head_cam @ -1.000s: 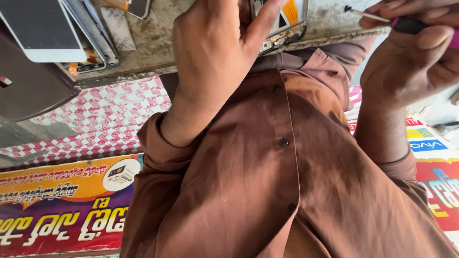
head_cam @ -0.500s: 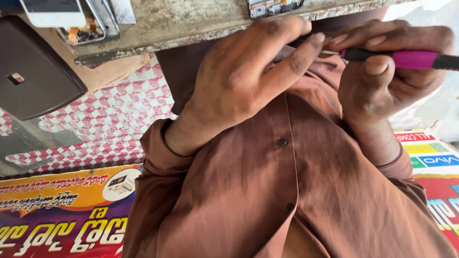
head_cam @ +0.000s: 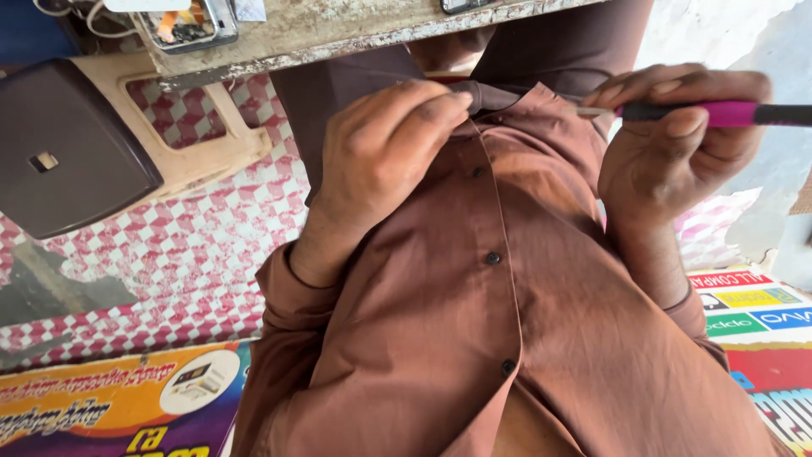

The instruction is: The person uses a screwdriver to remove screws from a disassembled smartphone chassis on a workbench. They carefully pry and adjust internal components, including a ribbon cable, while handling the device with both hands.

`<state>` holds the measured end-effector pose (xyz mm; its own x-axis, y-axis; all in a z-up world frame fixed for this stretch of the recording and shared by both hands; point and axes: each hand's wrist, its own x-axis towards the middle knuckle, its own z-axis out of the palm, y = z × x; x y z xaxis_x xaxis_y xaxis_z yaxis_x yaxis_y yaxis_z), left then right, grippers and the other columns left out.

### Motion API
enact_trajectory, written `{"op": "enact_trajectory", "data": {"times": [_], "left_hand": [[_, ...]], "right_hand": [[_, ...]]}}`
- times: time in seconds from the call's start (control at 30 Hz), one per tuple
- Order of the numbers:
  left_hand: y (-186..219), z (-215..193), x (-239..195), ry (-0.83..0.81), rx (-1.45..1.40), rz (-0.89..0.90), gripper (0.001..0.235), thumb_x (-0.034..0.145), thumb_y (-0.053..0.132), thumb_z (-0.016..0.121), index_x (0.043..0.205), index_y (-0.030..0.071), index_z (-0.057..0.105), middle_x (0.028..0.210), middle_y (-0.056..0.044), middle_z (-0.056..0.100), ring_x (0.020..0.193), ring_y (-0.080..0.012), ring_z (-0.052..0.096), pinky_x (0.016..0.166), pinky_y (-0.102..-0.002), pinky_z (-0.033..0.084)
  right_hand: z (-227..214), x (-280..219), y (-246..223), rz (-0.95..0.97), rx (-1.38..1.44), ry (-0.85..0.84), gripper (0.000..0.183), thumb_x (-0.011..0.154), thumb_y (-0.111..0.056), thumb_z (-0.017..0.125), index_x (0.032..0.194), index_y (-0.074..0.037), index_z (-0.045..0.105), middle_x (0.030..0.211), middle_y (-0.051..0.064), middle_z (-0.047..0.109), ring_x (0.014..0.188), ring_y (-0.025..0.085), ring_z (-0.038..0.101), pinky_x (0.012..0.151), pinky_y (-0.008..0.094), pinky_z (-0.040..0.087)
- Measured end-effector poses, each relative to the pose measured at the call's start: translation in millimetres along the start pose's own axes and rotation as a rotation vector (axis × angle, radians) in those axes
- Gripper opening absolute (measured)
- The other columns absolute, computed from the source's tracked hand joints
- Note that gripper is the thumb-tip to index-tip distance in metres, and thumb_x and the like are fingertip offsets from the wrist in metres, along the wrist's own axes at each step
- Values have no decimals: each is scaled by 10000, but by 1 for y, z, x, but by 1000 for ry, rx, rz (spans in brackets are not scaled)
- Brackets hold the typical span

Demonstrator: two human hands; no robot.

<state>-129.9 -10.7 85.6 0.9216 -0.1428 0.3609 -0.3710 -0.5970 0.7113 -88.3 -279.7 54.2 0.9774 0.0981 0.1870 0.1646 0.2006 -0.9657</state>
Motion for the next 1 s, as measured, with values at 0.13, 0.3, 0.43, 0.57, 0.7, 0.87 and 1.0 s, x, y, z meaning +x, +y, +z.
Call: {"op": "enact_trajectory", "data": {"times": [0.13, 0.3, 0.43, 0.57, 0.7, 0.87, 1.0], "left_hand": [[10, -6, -11, -43, -403, -149, 184, 1010, 42, 806, 1159, 55, 699, 1255, -46, 674, 970, -170, 778, 817, -273, 665], [32, -10, -4, -59, -562, -18, 179, 863, 90, 832, 1011, 96, 731, 1414, -212, 511, 1259, -267, 573, 815, -288, 625], [30, -12, -12, -32, -559, -40, 208, 859, 98, 861, 1033, 96, 746, 1351, -117, 636, 1293, -227, 587, 968, -331, 564], [23, 3, -23, 15, -707, -110, 157, 911, 85, 819, 1050, 75, 747, 1315, -116, 701, 1125, -177, 665, 943, -286, 581], [16, 19, -33, 149, -850, -352, 89, 983, 33, 741, 1066, 1, 737, 1163, -92, 735, 1054, -149, 690, 903, -260, 576], [11, 18, -35, 210, -650, -463, 120, 947, -52, 719, 1066, -40, 716, 1007, -70, 716, 880, -93, 667, 777, -215, 542], [17, 10, -25, 139, -611, -428, 65, 949, -75, 722, 964, -45, 666, 953, -48, 689, 826, -85, 624, 734, -211, 512]], "right_hand": [[3, -12, 0, -143, -311, -60, 524, 1079, -483, 586, 1215, 12, 481, 912, 122, 628, 693, 239, 636, 672, 367, 579], [35, 5, -8, -471, -644, -404, 521, 1031, -382, 661, 1297, 45, 529, 1036, 200, 693, 788, 293, 690, 720, 410, 578], [57, 15, -24, -444, -700, -703, 617, 1031, -132, 738, 1503, 90, 409, 1254, 225, 695, 973, 366, 738, 859, 416, 606], [63, 12, -35, -378, -734, -672, 720, 950, -105, 765, 1503, 96, 350, 1385, 301, 620, 975, 365, 730, 809, 398, 607], [68, 9, -42, -174, -677, -724, 791, 892, -157, 812, 1521, 60, 383, 1170, 170, 659, 880, 313, 730, 766, 395, 602], [70, 11, -51, -375, -649, -671, 671, 843, -251, 845, 1400, -41, 534, 1139, 142, 671, 927, 328, 708, 774, 399, 593], [70, 22, -48, -540, -514, -608, 452, 911, -237, 836, 1273, -68, 624, 1097, 95, 695, 883, 270, 697, 738, 387, 577]]}}
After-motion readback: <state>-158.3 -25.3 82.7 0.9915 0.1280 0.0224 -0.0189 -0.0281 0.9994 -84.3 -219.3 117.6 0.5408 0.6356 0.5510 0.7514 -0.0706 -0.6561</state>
